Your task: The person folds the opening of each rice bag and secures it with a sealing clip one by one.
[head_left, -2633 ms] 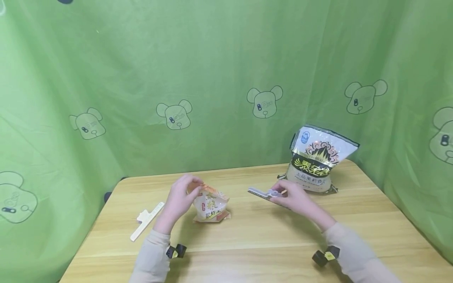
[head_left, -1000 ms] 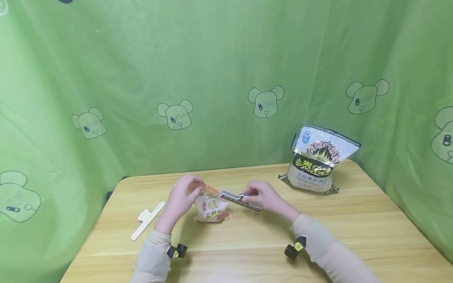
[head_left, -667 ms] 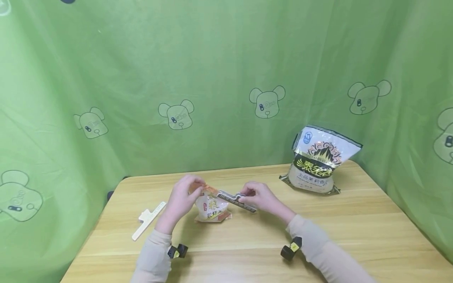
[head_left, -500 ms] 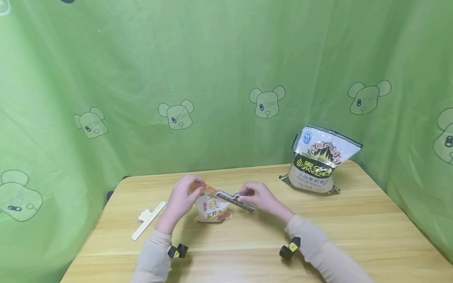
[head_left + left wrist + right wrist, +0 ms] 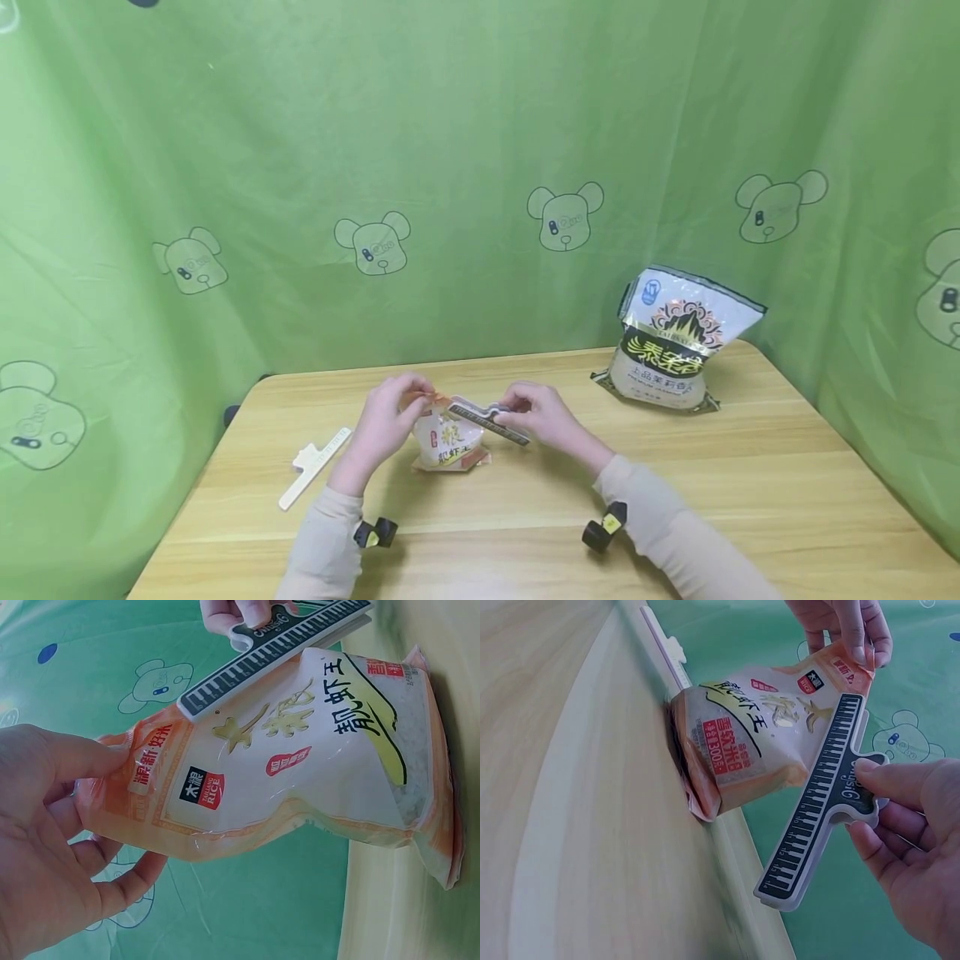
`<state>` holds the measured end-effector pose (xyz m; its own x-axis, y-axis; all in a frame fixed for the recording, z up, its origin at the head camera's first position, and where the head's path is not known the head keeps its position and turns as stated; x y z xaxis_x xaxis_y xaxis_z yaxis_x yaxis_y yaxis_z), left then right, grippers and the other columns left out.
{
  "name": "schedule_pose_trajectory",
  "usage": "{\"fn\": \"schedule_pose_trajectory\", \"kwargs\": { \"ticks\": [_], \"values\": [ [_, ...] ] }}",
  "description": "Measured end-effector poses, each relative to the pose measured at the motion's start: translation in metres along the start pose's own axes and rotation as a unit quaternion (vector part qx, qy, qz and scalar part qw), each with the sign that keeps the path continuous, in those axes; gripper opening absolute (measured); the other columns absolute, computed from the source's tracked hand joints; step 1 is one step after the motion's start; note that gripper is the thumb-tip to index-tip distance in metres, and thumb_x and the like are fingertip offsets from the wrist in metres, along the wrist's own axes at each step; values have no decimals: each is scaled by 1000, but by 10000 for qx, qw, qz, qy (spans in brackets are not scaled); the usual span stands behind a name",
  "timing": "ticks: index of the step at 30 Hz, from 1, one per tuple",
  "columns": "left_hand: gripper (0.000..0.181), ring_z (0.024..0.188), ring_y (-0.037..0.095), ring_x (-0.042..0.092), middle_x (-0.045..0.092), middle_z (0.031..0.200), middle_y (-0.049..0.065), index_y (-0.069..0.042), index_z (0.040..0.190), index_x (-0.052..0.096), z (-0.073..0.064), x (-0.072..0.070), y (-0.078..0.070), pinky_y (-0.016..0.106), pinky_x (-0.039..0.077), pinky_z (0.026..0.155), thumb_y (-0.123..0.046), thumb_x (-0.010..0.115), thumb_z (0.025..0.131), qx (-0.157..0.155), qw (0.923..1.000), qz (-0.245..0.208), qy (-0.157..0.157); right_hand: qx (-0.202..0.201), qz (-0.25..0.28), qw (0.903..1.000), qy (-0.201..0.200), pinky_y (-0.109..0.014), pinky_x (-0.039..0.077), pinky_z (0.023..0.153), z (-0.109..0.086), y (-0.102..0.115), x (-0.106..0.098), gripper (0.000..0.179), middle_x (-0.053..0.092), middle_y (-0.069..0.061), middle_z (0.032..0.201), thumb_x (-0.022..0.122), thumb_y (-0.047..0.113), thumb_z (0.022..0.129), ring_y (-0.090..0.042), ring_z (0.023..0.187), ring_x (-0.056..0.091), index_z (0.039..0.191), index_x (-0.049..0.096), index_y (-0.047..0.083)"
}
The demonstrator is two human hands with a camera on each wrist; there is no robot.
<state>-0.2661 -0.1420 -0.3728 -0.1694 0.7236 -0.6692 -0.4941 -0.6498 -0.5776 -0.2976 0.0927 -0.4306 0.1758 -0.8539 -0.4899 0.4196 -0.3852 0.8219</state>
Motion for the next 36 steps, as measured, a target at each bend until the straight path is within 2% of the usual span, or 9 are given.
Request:
{"fn": "schedule_pose_trajectory", "kwargs": {
  "ticks": [13,19,26,36],
  "values": [
    [12,90,13,57,64,90,-4,-18,89,61,0,2,1,32,50,82,-9,61,82,-48,10000,-58,33,-233,2,9997,-94,-22,51,65,5,3,7,14,63,1,80,73,24,72,-13,71,57,81,64,18],
    [12,89,13,57,64,89,-5,-19,87,61,0,0,-1,36,48,83,-9,62,81,153,9998,89,-90,-346,-17,9993,-172,-22,51,66,6,7,8,13,63,2,81,73,23,72,-12,72,57,80,63,18],
    [13,85,9,58,61,88,-5,-17,85,63,0,-1,-3,29,51,77,-6,65,78,384,9988,131,-290,-502,-18,9986,-184,-21,51,67,7,12,10,14,63,2,81,72,25,73,-11,72,57,81,64,17],
    [11,78,6,57,63,88,-5,-17,87,65,0,-4,-2,27,50,72,-9,65,79,448,9984,167,-308,-344,109,9992,-180,-24,51,69,9,21,13,14,64,-4,85,72,17,74,-15,75,57,84,65,10]
  ]
}}
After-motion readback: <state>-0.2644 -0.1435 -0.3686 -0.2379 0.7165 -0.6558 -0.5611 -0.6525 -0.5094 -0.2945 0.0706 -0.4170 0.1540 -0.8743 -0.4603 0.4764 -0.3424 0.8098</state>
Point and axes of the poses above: each hand's wrist, its own z-axis towards the middle knuckle, its own x-axis out of the palm, y = z × x, the point moved 3 cm from there along z, towards the middle knuckle
